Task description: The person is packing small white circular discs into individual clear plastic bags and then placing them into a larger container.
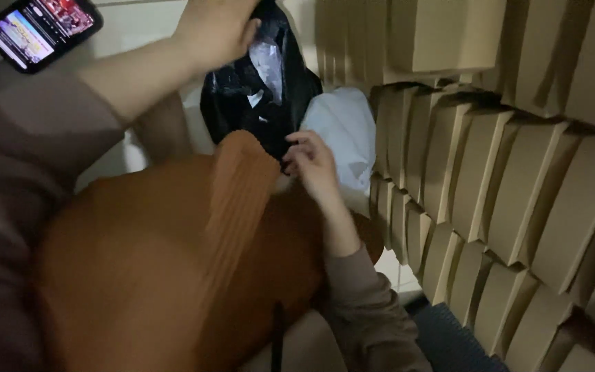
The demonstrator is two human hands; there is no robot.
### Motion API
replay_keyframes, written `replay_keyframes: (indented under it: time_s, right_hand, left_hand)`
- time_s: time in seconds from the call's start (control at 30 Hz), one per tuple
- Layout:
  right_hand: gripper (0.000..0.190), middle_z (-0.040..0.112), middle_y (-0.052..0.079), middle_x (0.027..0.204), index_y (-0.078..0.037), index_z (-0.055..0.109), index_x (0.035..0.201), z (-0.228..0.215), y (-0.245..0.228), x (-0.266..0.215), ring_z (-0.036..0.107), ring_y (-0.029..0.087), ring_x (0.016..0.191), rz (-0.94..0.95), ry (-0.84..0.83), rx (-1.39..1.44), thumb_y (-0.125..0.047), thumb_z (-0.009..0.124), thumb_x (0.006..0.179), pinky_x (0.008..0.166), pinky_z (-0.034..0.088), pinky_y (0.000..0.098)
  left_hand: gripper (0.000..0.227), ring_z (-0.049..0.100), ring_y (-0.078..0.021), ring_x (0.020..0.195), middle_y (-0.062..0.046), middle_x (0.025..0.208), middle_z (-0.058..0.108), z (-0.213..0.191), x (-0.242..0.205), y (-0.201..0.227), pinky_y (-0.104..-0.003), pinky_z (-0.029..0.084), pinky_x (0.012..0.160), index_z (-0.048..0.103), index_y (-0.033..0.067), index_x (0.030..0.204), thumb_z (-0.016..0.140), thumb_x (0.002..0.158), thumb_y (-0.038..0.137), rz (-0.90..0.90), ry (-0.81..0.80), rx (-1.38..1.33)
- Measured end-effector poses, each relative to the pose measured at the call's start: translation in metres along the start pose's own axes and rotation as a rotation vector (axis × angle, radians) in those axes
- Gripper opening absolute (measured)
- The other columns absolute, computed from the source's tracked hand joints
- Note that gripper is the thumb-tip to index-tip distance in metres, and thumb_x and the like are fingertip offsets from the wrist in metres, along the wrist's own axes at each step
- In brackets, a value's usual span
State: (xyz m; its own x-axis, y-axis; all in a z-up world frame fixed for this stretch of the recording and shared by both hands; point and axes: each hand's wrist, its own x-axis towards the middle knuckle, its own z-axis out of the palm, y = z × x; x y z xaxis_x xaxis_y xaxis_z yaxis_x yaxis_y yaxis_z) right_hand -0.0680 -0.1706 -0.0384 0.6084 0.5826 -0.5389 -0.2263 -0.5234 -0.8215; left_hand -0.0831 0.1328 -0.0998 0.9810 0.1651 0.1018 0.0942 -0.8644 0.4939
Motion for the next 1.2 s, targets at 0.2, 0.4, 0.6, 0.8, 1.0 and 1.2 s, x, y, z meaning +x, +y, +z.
replay_keyframes:
  time_s: [0.2,0.4,0.6,0.8,1.0,1.2]
  right_hand:
    - [0.042,0.071,0.013,0.122,-0.010,0.062,0.135,0.041,0.010,-0.003,0.071,0.022,0.096,0.234,-0.244,-0.020,-0.028,0.057,0.098,0.071,0.063,0.0350]
    - [0.070,0.073,0.024,0.105,-0.002,0.008,0.164,0.047,0.043,0.042,0.073,0.034,0.090,0.108,-0.183,-0.024,-0.008,0.043,0.104,0.080,0.065,0.0458]
    - [0.069,0.063,0.029,0.119,-0.001,0.016,0.162,0.054,0.048,0.087,0.070,0.032,0.099,-0.020,0.081,0.218,0.012,0.045,0.100,0.094,0.063,0.0489]
    - [0.045,0.063,0.012,0.128,-0.013,0.067,0.136,0.082,0.074,0.142,0.064,0.033,0.119,-0.436,-0.079,-0.635,0.001,0.058,0.094,0.105,0.053,0.0429]
    - [0.030,0.062,0.015,0.102,-0.005,0.068,0.116,0.104,0.071,0.144,0.066,0.034,0.090,-0.686,-0.041,-1.063,-0.001,0.061,0.087,0.078,0.056,0.0379]
    - [0.069,0.060,0.018,0.118,0.000,0.058,0.130,0.120,0.086,0.130,0.057,0.040,0.111,-0.519,0.015,-1.074,-0.015,0.082,0.067,0.092,0.051,0.0495]
  left_hand:
    - [0.036,0.074,-0.0294,0.089,-0.018,0.133,0.061,0.021,-0.046,0.049,-0.042,0.063,0.057,0.064,0.0127,0.130,0.060,0.097,0.028,0.367,-0.342,0.381]
    - [0.040,0.072,-0.0322,0.084,-0.013,0.113,0.070,0.094,-0.101,-0.010,-0.044,0.051,0.063,0.068,0.0199,0.128,0.070,0.089,0.027,0.207,-0.490,0.457]
    - [0.020,0.068,-0.0288,0.088,-0.007,0.099,0.065,0.069,-0.138,-0.020,-0.039,0.051,0.066,0.076,0.0166,0.104,0.068,0.086,0.014,0.322,-0.224,0.348]
    - [0.022,0.059,-0.0236,0.094,0.002,0.108,0.055,0.064,-0.169,0.003,-0.042,0.045,0.097,0.072,0.0204,0.108,0.054,0.107,0.034,-0.018,-0.073,0.275]
    - [0.020,0.059,-0.0564,0.097,-0.025,0.093,0.062,-0.006,-0.144,0.010,-0.057,0.049,0.082,0.058,0.0004,0.101,0.055,0.106,0.019,-0.144,-0.483,-0.381]
    - [0.026,0.064,-0.0348,0.099,-0.013,0.117,0.058,0.079,-0.193,-0.049,-0.044,0.051,0.089,0.057,0.0238,0.128,0.047,0.108,0.038,0.256,-0.263,0.097]
